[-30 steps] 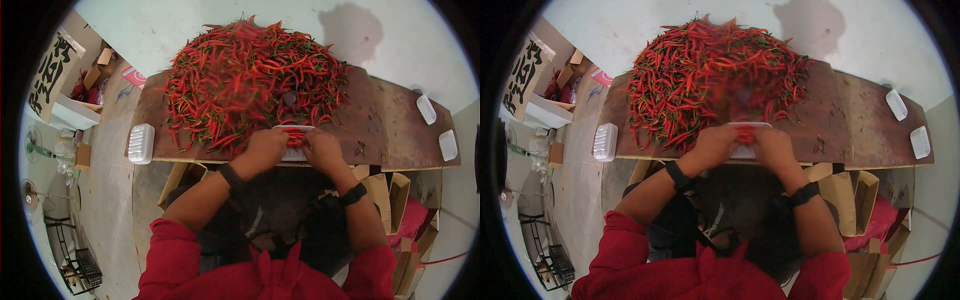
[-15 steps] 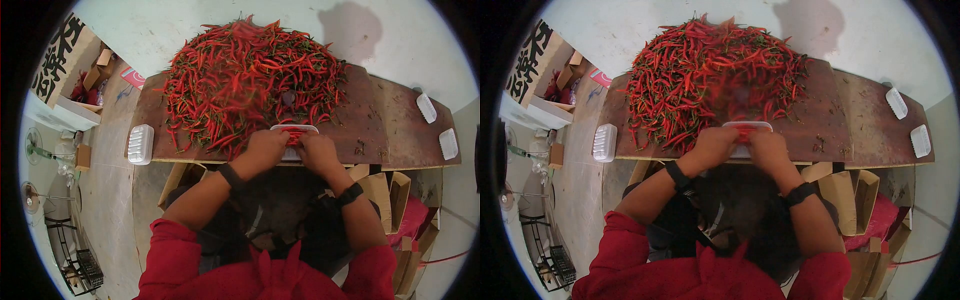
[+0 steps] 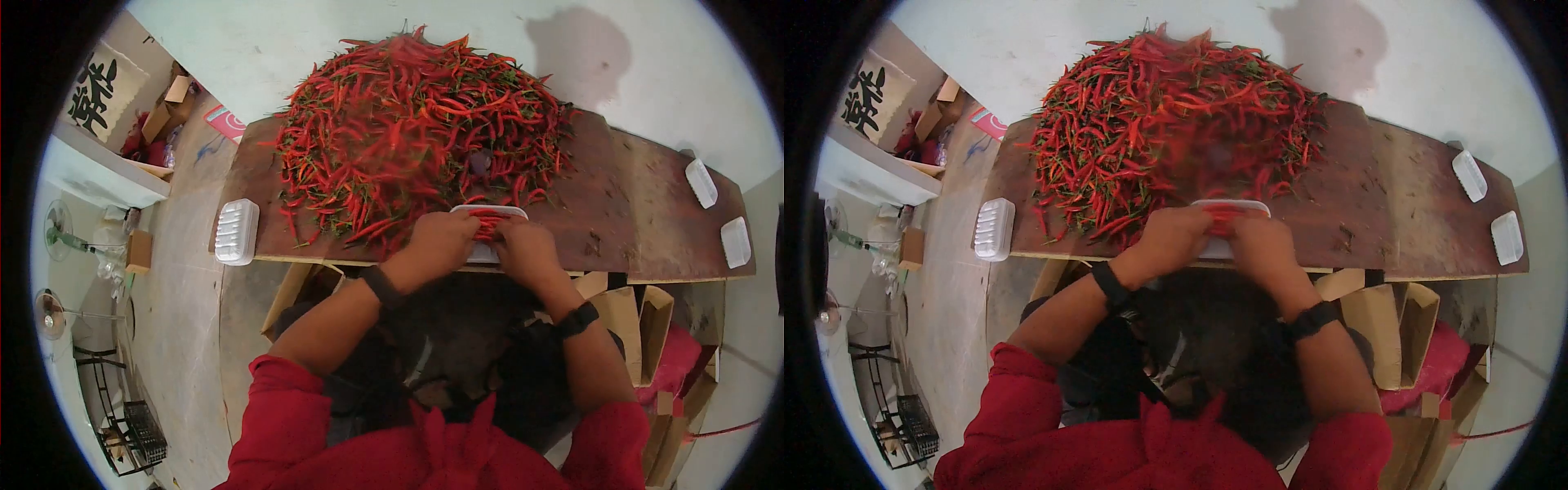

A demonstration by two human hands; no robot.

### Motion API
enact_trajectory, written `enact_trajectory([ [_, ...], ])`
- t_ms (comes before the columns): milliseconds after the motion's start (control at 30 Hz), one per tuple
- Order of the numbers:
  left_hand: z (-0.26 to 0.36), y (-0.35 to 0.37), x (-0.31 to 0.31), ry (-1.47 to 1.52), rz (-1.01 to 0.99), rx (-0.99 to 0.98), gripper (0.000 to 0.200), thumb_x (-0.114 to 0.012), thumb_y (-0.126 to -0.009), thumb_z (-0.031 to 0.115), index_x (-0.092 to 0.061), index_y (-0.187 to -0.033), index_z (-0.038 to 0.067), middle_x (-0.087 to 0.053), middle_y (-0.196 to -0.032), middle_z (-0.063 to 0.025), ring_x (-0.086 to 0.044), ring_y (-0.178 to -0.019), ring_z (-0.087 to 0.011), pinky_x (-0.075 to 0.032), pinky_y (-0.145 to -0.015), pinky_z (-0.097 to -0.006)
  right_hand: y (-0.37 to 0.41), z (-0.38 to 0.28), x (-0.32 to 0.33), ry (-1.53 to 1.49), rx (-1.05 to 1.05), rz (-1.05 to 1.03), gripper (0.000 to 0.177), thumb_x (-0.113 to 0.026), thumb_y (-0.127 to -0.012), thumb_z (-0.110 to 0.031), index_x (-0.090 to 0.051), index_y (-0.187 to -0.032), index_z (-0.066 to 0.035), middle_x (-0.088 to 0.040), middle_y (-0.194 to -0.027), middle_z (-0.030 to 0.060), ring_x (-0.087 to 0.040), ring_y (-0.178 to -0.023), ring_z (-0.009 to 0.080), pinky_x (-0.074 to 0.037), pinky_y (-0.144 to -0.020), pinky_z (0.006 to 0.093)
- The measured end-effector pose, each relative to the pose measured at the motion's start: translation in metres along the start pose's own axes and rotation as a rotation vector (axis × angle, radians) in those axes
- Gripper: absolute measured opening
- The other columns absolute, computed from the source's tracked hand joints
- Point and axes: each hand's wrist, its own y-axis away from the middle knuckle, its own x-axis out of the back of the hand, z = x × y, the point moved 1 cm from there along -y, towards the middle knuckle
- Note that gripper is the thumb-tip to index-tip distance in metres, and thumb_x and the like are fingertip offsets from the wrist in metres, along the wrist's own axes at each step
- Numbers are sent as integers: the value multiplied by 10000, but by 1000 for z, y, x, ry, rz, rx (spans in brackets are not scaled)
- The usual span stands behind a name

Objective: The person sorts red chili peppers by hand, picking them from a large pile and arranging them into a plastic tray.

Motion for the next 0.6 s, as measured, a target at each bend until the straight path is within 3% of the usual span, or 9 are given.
enact_trajectory([
  [233,-33,4,47,-42,8,157,112,-630,-717,181,-622,-800,106,-618,-785,-111,-612,-750,-328,-495,-641,-440,2,-3,11,-54,-50,26,123,-649,-750,-146,-656,-847,-70,-632,-901,140,-616,-833,335,-487,-721,440],
  [333,-59,20,69,-124,-60,234,103,-630,-716,186,-634,-793,118,-623,-789,-98,-614,-753,-321,-493,-650,-437,4,-5,15,-84,-28,68,116,-647,-750,-145,-651,-839,-70,-629,-884,136,-614,-814,337,-486,-712,440],
  [400,-67,29,76,-192,-227,285,102,-630,-715,184,-621,-788,114,-617,-781,-98,-613,-755,-323,-489,-642,-443,4,-6,14,-84,-17,72,113,-647,-751,-146,-645,-833,-68,-627,-872,132,-615,-809,335,-485,-706,439],
  [533,-77,40,60,-243,-236,289,118,-635,-707,184,-601,-774,93,-611,-770,-109,-611,-754,-330,-485,-637,-450,1,-8,9,-72,7,65,107,-649,-751,-149,-628,-819,-69,-622,-846,119,-617,-793,327,-483,-691,438],
  [600,-78,40,53,-287,-133,249,134,-639,-703,182,-579,-759,76,-603,-758,-115,-608,-752,-335,-479,-630,-459,0,-11,8,-63,13,59,121,-630,-750,-164,-637,-819,-65,-624,-858,135,-619,-798,339,-492,-694,453],
])
